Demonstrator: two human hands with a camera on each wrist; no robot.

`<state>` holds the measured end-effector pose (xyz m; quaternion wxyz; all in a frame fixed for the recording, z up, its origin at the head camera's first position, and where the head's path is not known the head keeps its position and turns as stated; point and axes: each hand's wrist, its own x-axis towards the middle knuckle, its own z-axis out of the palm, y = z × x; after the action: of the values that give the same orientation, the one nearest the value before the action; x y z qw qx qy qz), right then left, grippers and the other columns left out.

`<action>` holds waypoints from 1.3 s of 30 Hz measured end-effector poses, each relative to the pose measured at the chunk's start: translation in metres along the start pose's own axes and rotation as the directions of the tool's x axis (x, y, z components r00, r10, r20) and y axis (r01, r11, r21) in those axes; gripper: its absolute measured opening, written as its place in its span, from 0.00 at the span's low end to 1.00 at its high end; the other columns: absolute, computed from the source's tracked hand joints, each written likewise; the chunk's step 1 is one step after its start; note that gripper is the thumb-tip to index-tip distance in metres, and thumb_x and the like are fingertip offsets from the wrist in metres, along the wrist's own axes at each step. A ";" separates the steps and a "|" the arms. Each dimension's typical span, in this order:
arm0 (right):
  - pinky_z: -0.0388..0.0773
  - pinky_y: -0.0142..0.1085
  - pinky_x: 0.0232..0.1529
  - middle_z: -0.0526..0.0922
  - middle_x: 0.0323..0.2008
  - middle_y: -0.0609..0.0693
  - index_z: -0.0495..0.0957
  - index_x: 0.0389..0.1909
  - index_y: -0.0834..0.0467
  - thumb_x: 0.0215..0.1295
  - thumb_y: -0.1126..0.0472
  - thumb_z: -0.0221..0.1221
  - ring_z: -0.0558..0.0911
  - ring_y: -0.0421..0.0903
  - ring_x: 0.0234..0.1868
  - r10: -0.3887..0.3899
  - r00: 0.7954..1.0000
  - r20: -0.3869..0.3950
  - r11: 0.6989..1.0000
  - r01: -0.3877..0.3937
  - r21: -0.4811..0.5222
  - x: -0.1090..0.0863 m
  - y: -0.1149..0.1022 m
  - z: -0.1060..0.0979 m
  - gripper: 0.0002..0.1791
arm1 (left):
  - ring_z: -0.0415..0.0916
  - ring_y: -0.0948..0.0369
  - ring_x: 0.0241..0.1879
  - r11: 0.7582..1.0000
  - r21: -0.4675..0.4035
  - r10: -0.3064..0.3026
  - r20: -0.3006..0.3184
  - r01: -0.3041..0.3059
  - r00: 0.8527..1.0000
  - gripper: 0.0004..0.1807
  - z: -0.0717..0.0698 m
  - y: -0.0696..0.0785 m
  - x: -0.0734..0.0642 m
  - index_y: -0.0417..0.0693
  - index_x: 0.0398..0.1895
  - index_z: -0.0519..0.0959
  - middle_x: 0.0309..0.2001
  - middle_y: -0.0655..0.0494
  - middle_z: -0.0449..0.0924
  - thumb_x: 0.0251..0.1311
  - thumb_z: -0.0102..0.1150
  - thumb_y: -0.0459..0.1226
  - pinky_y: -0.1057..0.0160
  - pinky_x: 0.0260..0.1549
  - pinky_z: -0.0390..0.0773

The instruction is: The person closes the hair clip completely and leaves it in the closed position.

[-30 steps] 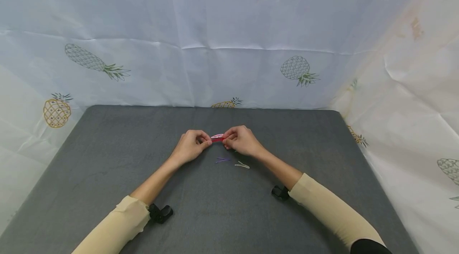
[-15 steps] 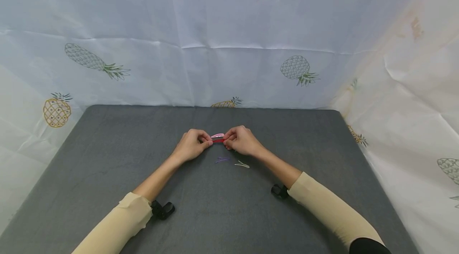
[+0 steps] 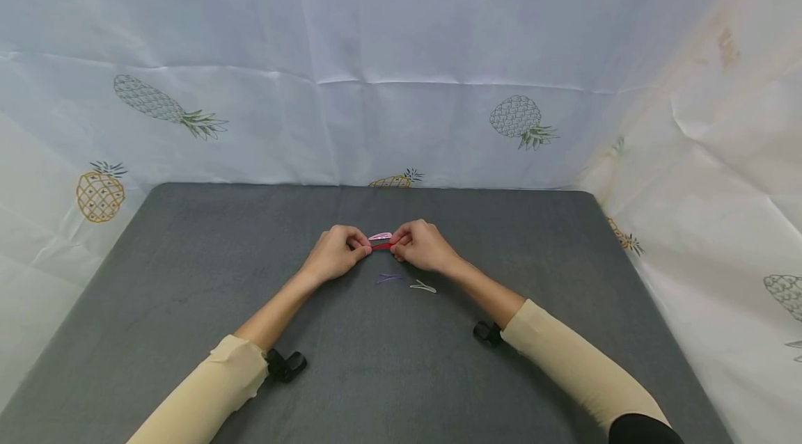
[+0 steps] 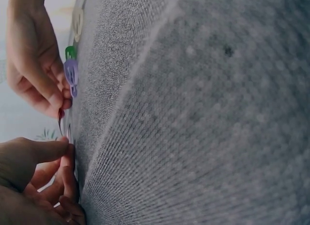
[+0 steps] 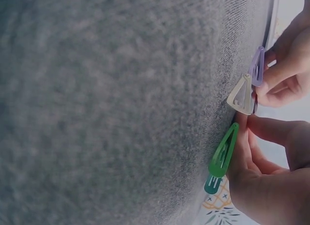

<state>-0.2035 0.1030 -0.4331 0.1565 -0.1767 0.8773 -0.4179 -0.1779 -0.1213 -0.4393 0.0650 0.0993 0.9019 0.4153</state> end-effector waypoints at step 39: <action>0.78 0.28 0.31 0.93 0.34 0.55 0.88 0.44 0.63 0.71 0.67 0.65 0.87 0.37 0.28 0.004 1.000 0.006 1.000 -0.004 -0.031 0.002 -0.001 0.000 0.06 | 0.78 0.64 0.27 1.000 0.010 0.009 0.030 -0.010 0.999 0.03 0.000 -0.001 0.000 0.43 0.39 0.88 0.32 0.51 0.89 0.71 0.69 0.34 0.63 0.33 0.75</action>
<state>-0.2048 0.1014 -0.4329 0.1571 -0.1785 0.8835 -0.4035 -0.1784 -0.1219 -0.4399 0.0762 0.1102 0.9024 0.4095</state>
